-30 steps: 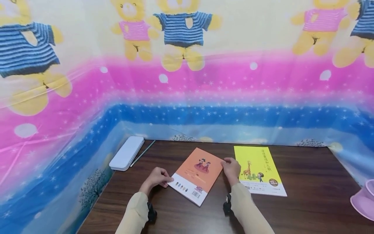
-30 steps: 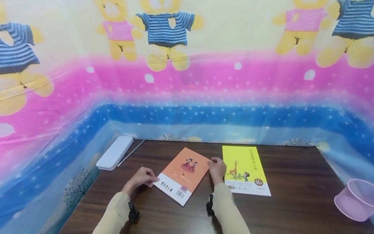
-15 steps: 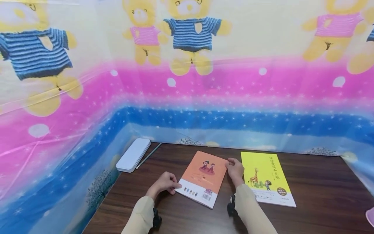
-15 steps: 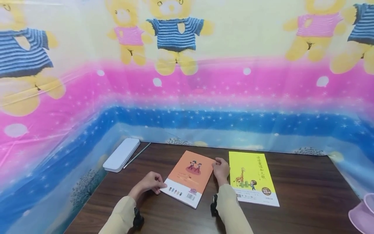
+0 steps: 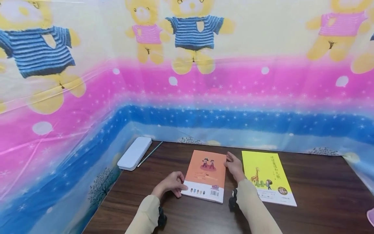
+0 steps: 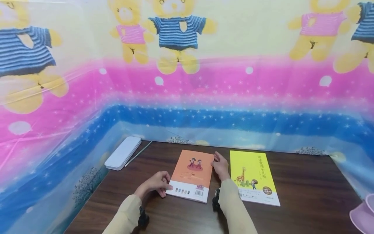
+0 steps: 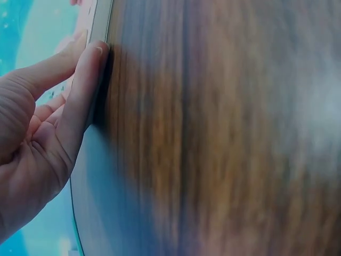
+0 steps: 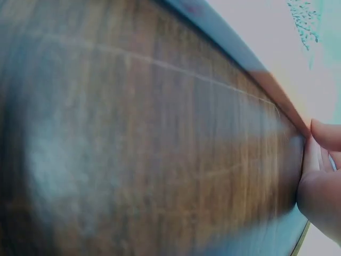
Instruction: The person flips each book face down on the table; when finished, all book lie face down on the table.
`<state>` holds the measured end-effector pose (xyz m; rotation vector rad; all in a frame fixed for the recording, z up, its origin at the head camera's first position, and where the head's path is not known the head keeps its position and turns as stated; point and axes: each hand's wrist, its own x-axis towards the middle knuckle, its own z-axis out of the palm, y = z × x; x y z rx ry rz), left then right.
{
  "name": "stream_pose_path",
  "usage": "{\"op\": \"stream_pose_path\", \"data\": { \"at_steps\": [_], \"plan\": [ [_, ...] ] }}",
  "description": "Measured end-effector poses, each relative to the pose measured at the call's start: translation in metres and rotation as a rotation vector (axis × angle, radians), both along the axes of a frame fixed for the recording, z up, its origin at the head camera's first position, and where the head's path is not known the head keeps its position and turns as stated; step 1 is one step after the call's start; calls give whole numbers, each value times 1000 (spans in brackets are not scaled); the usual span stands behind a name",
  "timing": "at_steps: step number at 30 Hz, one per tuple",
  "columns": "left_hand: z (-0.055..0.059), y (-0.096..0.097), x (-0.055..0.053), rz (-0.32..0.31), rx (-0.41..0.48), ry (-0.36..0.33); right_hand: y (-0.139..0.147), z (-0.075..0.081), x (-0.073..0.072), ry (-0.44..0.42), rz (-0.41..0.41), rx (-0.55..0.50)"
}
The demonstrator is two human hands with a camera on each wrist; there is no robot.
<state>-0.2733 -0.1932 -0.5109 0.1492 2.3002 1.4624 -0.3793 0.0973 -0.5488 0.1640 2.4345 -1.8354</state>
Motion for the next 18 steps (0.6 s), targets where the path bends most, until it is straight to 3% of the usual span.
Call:
{"op": "stream_pose_path", "data": {
  "at_steps": [9,18],
  "plan": [
    [-3,10,-2,2,39,-13,-8,3,0,-8,-98,4],
    [-3,8,-6,25,18,-21,-5,4,2,-29,-16,1]
  ]
}}
